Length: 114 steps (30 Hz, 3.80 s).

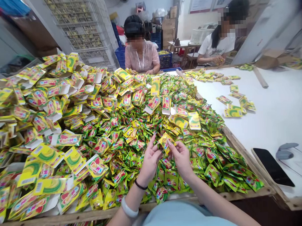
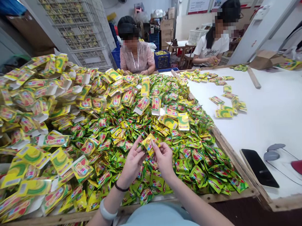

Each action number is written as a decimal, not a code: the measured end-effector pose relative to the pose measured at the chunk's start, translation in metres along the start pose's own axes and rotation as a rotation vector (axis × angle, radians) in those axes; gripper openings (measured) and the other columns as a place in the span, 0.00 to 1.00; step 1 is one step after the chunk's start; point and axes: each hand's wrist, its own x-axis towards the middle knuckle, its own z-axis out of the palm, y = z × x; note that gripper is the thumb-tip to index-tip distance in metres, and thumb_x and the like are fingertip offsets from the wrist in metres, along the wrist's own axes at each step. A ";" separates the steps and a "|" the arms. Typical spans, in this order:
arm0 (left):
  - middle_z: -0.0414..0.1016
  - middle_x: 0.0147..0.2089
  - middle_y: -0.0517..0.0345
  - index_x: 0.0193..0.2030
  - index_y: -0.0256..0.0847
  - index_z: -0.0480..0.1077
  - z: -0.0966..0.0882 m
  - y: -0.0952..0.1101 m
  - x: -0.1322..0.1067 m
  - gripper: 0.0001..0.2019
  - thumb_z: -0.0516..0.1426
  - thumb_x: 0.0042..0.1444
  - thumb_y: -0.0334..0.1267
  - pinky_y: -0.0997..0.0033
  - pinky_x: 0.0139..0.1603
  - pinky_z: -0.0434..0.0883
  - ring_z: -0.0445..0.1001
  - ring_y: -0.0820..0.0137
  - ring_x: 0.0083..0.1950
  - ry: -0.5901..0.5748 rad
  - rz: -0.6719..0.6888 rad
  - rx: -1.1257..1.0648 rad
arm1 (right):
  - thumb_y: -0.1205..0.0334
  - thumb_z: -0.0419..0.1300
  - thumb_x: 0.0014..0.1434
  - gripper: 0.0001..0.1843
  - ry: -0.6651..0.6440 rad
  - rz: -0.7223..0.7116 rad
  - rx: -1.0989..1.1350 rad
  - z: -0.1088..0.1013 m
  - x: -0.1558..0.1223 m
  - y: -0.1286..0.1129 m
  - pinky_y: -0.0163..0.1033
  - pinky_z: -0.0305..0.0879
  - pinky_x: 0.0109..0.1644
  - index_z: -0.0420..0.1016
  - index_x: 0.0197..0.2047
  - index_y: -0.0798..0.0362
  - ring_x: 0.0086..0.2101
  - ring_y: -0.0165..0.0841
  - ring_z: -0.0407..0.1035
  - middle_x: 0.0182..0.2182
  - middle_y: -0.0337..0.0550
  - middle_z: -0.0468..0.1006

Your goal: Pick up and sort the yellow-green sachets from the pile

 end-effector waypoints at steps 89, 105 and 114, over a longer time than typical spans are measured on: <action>0.69 0.50 0.53 0.58 0.41 0.56 0.002 -0.018 -0.042 0.34 0.60 0.42 0.27 0.65 0.48 0.67 0.69 0.66 0.48 -0.600 -0.239 0.552 | 0.63 0.47 0.65 0.14 -0.941 -0.179 -0.741 -0.074 -0.044 -0.052 0.35 0.65 0.40 0.74 0.38 0.50 0.34 0.31 0.69 0.33 0.42 0.75; 0.62 0.55 0.47 0.42 0.41 0.68 -0.059 -0.006 0.009 0.08 0.52 0.57 0.31 0.51 0.60 0.57 0.57 0.57 0.61 0.091 0.527 1.745 | 0.54 0.53 0.61 0.12 -0.578 -0.537 -1.475 -0.045 0.039 -0.011 0.46 0.59 0.47 0.71 0.40 0.53 0.43 0.42 0.65 0.39 0.50 0.74; 0.36 0.71 0.47 0.56 0.44 0.63 -0.065 -0.010 0.009 0.30 0.64 0.44 0.38 0.40 0.65 0.42 0.32 0.49 0.70 -0.211 0.519 1.849 | 0.62 0.61 0.53 0.14 -0.722 -0.400 -1.439 -0.062 0.017 0.015 0.46 0.56 0.48 0.70 0.44 0.55 0.41 0.42 0.66 0.38 0.49 0.75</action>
